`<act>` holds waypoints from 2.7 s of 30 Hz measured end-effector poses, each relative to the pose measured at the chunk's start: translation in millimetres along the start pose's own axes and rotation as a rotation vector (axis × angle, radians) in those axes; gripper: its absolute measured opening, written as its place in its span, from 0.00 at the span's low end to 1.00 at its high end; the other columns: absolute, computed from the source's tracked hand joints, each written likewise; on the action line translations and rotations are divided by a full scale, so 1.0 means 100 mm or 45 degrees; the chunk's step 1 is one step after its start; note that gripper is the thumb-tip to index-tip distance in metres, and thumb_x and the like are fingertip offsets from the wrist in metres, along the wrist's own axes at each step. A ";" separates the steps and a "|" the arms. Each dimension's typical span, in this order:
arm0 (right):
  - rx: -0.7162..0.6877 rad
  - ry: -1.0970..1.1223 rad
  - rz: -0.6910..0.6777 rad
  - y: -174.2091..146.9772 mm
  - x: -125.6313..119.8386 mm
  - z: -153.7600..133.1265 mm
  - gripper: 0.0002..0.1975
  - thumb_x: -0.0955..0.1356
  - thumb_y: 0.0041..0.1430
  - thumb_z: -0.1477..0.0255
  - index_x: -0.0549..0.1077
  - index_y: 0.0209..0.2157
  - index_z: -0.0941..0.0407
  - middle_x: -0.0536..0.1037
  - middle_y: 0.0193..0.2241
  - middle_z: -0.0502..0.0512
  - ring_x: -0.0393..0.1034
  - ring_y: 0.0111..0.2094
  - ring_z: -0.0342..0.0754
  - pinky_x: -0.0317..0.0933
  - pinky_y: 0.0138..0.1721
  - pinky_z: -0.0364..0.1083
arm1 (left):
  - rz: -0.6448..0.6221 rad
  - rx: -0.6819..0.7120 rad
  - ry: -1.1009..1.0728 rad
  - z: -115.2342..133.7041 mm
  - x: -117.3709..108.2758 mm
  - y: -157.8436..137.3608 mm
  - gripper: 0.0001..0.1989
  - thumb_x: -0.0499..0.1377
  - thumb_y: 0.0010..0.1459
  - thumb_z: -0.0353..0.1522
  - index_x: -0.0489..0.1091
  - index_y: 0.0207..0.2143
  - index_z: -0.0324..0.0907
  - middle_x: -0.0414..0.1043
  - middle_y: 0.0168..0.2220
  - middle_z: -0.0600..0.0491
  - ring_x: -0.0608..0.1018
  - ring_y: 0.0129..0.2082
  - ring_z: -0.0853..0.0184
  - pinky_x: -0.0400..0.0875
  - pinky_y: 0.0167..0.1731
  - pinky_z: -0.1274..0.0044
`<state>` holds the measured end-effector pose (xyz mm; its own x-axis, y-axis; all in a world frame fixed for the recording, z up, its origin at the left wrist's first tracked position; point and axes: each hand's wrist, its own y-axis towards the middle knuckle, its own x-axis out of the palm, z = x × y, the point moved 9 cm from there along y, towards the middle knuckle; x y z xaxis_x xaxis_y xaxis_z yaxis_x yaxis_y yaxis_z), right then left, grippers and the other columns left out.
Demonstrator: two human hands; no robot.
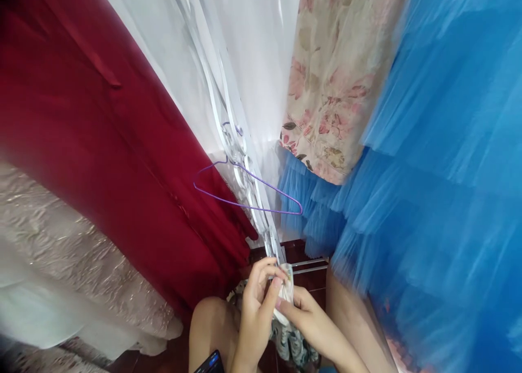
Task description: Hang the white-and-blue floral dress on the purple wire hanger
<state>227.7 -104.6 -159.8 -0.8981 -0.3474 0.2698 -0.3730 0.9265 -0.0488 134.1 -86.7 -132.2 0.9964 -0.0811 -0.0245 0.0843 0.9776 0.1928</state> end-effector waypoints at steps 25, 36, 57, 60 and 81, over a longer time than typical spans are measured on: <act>-0.646 -0.471 0.304 1.44 -0.74 -2.25 0.27 0.71 0.52 0.46 0.68 0.23 0.56 0.66 0.18 0.46 0.56 0.20 0.40 0.49 0.21 0.40 | 0.020 0.216 0.167 0.74 -0.39 0.40 0.17 0.57 0.65 0.41 0.70 0.27 0.40 0.64 0.26 0.53 0.66 0.29 0.69 0.62 0.30 0.80; -0.071 -0.365 -0.073 1.74 -0.58 -1.90 0.25 0.76 0.46 0.50 0.74 0.18 0.59 0.73 0.13 0.52 0.62 0.13 0.41 0.55 0.15 0.41 | -0.310 0.032 0.221 0.31 -0.93 0.92 0.17 0.66 0.55 0.42 0.74 0.39 0.37 0.69 0.28 0.54 0.69 0.27 0.70 0.62 0.27 0.81; 0.128 -0.171 -0.200 1.56 -0.49 -1.95 0.17 0.77 0.51 0.61 0.80 0.26 0.63 0.79 0.20 0.57 0.71 0.18 0.45 0.67 0.20 0.42 | 0.204 0.500 0.800 1.51 -2.00 2.29 0.19 0.53 0.52 0.27 0.70 0.48 0.39 0.77 0.46 0.46 0.77 0.45 0.63 0.71 0.46 0.74; 0.082 -0.098 -0.241 1.43 -0.56 -1.87 0.16 0.75 0.54 0.60 0.81 0.34 0.60 0.83 0.29 0.58 0.77 0.27 0.48 0.73 0.30 0.44 | 0.272 0.580 0.657 1.52 -1.95 2.21 0.24 0.59 0.53 0.30 0.67 0.54 0.40 0.75 0.49 0.44 0.78 0.44 0.64 0.72 0.42 0.75; -0.882 -0.658 0.139 0.69 0.04 -2.54 0.23 0.62 0.66 0.52 0.73 0.29 0.55 0.72 0.26 0.51 0.65 0.28 0.46 0.62 0.32 0.44 | 0.550 0.426 0.951 1.11 -2.13 1.31 0.08 0.58 0.60 0.31 0.75 0.39 0.39 0.76 0.32 0.51 0.76 0.34 0.62 0.67 0.39 0.73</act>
<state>257.4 -5.9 82.7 -0.9764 -0.1178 -0.1808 -0.2038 0.7795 0.5923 -66.2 36.9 7.3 0.6877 0.5375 -0.4881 -0.1795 0.7773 0.6030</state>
